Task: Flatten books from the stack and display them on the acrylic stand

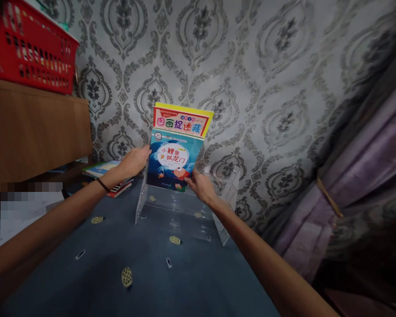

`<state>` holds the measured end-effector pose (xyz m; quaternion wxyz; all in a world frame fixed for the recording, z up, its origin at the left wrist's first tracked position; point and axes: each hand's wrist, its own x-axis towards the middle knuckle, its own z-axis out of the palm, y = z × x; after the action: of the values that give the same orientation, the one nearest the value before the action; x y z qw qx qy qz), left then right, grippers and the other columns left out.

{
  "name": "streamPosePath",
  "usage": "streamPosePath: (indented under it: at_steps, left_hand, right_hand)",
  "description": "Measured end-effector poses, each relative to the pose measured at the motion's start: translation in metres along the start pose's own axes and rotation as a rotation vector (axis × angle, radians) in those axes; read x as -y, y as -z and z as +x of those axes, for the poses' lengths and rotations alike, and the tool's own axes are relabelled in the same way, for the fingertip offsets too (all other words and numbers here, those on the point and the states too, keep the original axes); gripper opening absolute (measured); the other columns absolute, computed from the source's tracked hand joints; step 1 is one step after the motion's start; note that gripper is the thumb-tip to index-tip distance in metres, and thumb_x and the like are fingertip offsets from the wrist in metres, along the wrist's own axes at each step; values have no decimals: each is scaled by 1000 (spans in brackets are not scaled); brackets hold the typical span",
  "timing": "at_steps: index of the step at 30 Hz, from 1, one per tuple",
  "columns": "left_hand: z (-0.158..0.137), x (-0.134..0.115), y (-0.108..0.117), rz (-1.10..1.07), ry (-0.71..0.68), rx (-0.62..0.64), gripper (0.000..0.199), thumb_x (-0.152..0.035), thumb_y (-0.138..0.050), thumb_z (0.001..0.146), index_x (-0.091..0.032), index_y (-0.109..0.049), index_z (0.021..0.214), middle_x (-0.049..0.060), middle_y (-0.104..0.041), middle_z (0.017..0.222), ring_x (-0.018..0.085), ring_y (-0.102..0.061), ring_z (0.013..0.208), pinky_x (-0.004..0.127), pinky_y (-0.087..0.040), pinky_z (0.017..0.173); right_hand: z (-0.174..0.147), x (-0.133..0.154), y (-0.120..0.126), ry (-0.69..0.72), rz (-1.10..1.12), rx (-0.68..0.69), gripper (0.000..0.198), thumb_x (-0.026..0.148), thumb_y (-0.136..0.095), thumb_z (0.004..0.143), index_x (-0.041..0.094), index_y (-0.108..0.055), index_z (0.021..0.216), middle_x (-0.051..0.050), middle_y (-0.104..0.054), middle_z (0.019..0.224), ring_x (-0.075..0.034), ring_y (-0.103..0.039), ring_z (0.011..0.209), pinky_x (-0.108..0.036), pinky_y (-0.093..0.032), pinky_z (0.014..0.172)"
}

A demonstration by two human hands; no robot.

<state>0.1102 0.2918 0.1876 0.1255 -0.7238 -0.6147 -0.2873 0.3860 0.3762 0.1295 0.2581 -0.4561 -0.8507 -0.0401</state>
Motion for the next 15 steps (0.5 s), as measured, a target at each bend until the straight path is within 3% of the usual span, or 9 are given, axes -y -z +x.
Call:
streamPosePath:
  at_steps: [4,10,15]
  left_hand:
    - [5,18,-2,-125,-50,16,32,-20,-32,103,-11,-62,109,12,-72,97,21,-69,88,31,-54,85]
    - [2,43,-14,-474,-91,56,36,-21,-33,99,-12,-65,113,9,-70,105,18,-66,85,25,-55,66]
    - [-11,50,-33,-485,-76,-14,39,-16,-36,96,-12,-64,124,11,-66,113,20,-63,99,34,-55,88]
  right_hand:
    - [-1,-1,2,15,22,50,19,38,-54,98,21,-62,100,-6,-76,83,-22,-71,74,-27,-44,63]
    - [-1,1,5,20,28,64,23,42,-53,96,22,-64,99,-6,-76,77,-24,-71,71,-29,-45,61]
    - [-2,4,7,21,36,75,27,45,-51,95,22,-64,101,-7,-78,79,-26,-73,73,-30,-48,62]
